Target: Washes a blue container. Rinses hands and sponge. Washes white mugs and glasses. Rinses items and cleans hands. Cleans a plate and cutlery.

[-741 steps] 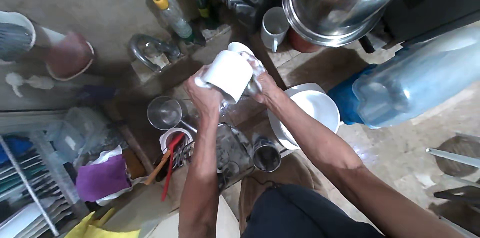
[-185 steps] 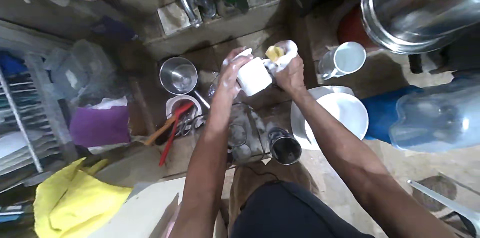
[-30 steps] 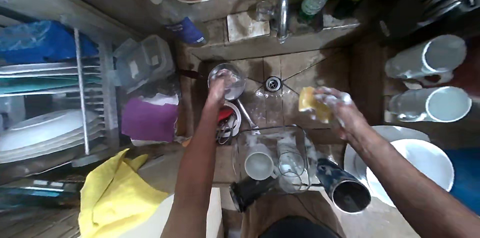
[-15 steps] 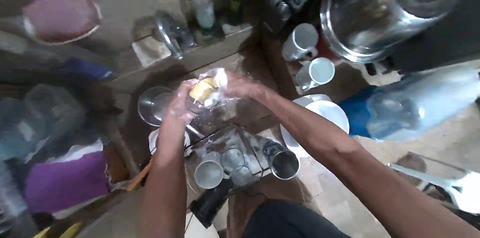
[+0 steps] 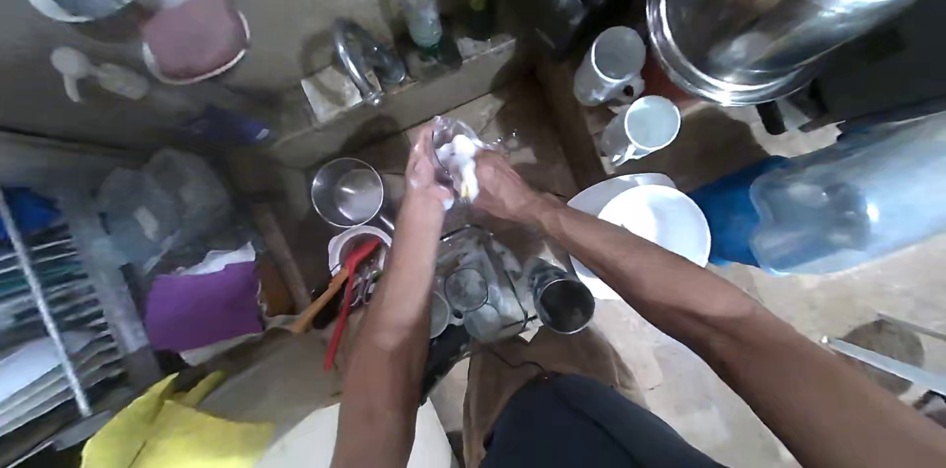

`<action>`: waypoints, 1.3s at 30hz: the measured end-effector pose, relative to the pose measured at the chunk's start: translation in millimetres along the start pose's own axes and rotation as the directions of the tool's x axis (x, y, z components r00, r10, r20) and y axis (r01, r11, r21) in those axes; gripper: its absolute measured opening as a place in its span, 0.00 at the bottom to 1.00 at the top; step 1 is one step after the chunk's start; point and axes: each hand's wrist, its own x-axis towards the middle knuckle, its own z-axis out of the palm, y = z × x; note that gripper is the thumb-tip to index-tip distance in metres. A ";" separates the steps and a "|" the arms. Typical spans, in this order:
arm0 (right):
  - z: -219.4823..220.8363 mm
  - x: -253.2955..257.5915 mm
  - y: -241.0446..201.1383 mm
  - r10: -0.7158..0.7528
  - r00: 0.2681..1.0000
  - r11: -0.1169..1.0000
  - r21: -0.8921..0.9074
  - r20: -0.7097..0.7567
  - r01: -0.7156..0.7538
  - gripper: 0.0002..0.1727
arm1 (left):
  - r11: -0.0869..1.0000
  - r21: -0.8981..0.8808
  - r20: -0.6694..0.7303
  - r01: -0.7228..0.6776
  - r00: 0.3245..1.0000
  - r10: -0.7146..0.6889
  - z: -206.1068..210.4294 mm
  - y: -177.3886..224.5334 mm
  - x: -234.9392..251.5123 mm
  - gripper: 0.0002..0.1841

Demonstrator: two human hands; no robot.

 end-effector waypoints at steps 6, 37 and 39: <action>-18.8 13.2 -35.5 0.686 0.720 0.292 0.866 0.105 -0.405 0.11 | 0.974 0.022 -0.012 -0.227 0.974 0.227 14.6 -25.0 2.1 0.08; -24.8 17.0 -29.0 0.785 0.604 0.043 0.961 0.138 -0.275 0.17 | 0.184 0.781 0.327 -0.597 0.641 0.694 45.8 8.3 -7.5 0.18; -27.2 16.9 -35.6 0.757 0.617 -0.055 0.962 0.216 -0.268 0.13 | 0.136 0.721 0.375 -0.679 0.547 0.748 37.5 10.2 2.7 0.18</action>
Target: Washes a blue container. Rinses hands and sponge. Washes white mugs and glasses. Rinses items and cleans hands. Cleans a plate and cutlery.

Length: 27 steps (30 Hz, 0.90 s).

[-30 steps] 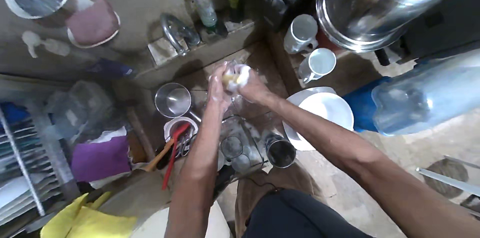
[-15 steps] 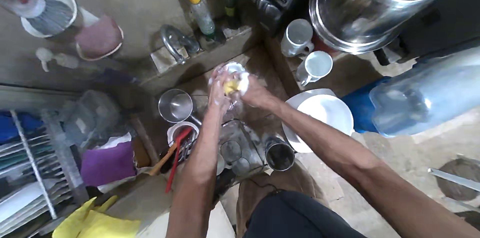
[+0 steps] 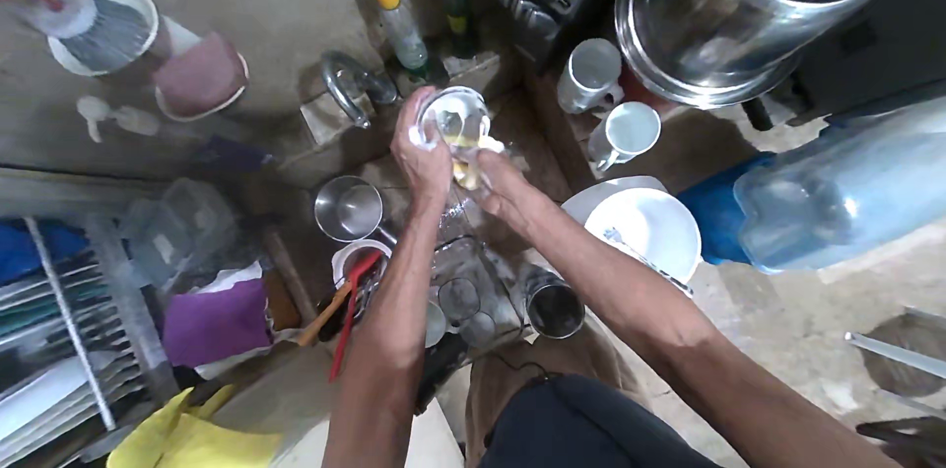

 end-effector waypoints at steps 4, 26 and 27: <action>-21.0 24.5 -12.4 -0.491 0.863 0.638 -0.625 0.118 0.449 0.22 | 0.949 0.313 0.373 -0.043 0.924 -0.081 -29.3 17.0 13.2 0.19; -45.1 35.7 -26.2 -0.794 0.572 0.238 -0.760 0.207 0.605 0.23 | 0.721 0.232 0.296 0.653 0.658 -0.692 19.0 18.5 -12.7 0.20; -48.8 36.8 -22.4 -0.763 0.607 0.249 -0.765 0.222 0.593 0.23 | 0.731 0.324 0.340 0.600 0.648 -0.682 14.6 19.4 -10.9 0.19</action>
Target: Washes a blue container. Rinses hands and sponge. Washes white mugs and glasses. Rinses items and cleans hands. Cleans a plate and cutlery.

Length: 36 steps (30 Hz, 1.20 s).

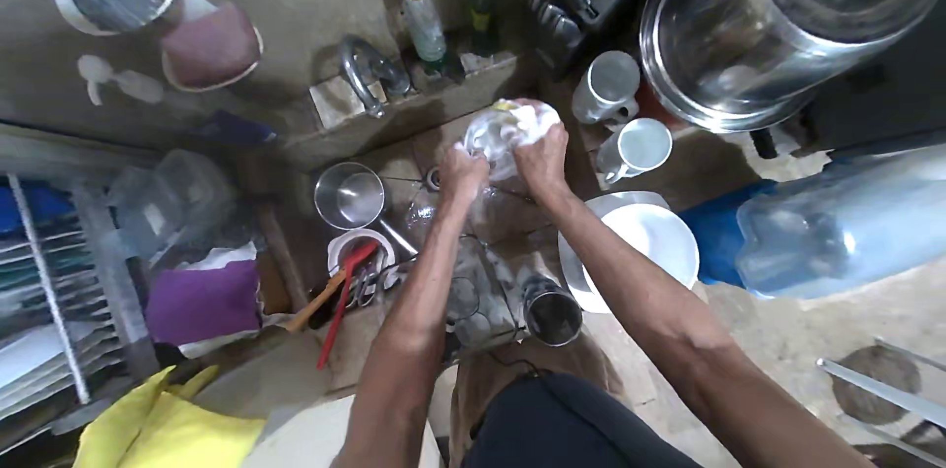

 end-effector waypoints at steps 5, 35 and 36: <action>-4.3 3.1 2.1 -0.232 0.955 0.960 -0.115 0.184 0.255 0.18 | 0.729 0.561 0.113 -0.392 0.909 0.402 -26.3 9.5 14.8 0.11; -7.7 -28.2 -21.3 -0.182 0.982 0.977 0.099 -0.055 0.187 0.26 | 0.648 -0.714 -0.300 -0.265 0.952 0.059 1.4 -2.5 -0.9 0.33; -7.5 -24.6 -16.5 -0.271 0.961 0.961 0.034 -0.058 0.273 0.23 | 0.562 -0.787 -0.254 -0.252 0.964 0.076 0.8 0.8 -9.4 0.32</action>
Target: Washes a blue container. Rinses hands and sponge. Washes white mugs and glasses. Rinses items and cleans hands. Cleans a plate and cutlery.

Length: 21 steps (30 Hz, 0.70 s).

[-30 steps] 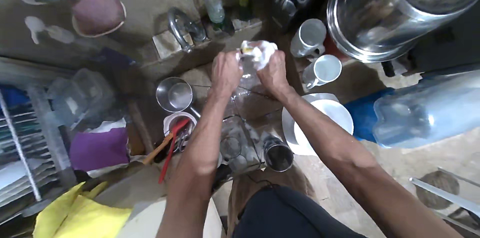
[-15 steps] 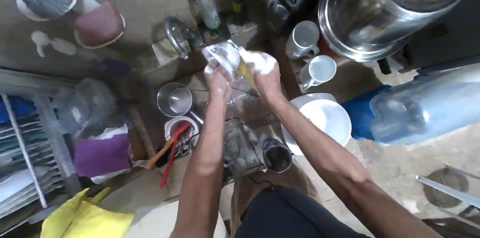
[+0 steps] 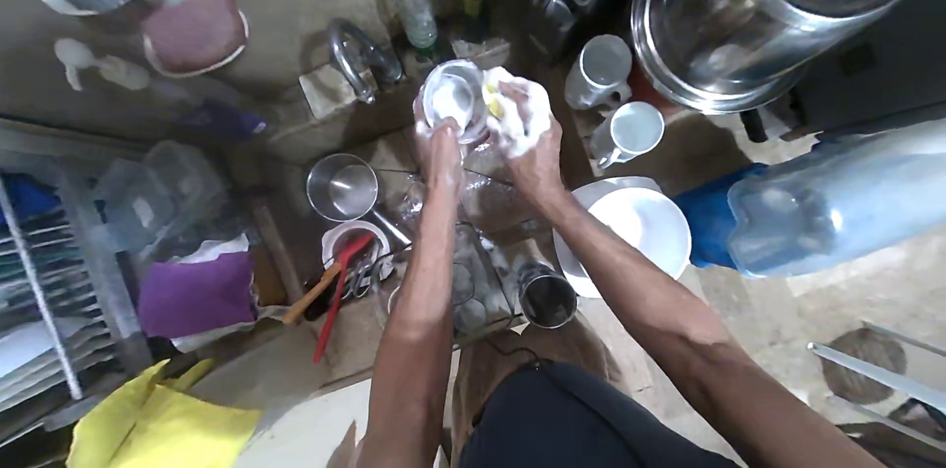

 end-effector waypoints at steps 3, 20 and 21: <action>-2.5 9.8 12.8 -0.173 0.984 0.977 -0.125 0.035 0.176 0.15 | 0.942 -0.315 0.130 0.117 0.988 -0.080 -1.5 11.5 -13.1 0.23; 14.1 32.9 -18.6 0.168 0.793 0.963 -0.271 0.586 -0.004 0.20 | 0.983 -0.178 0.167 0.037 0.986 -0.008 1.1 -24.7 8.8 0.22; 9.1 37.8 -17.8 0.151 0.734 0.967 -0.252 0.663 0.028 0.21 | 0.987 -0.155 0.187 0.038 0.982 -0.009 -2.7 -25.8 11.6 0.20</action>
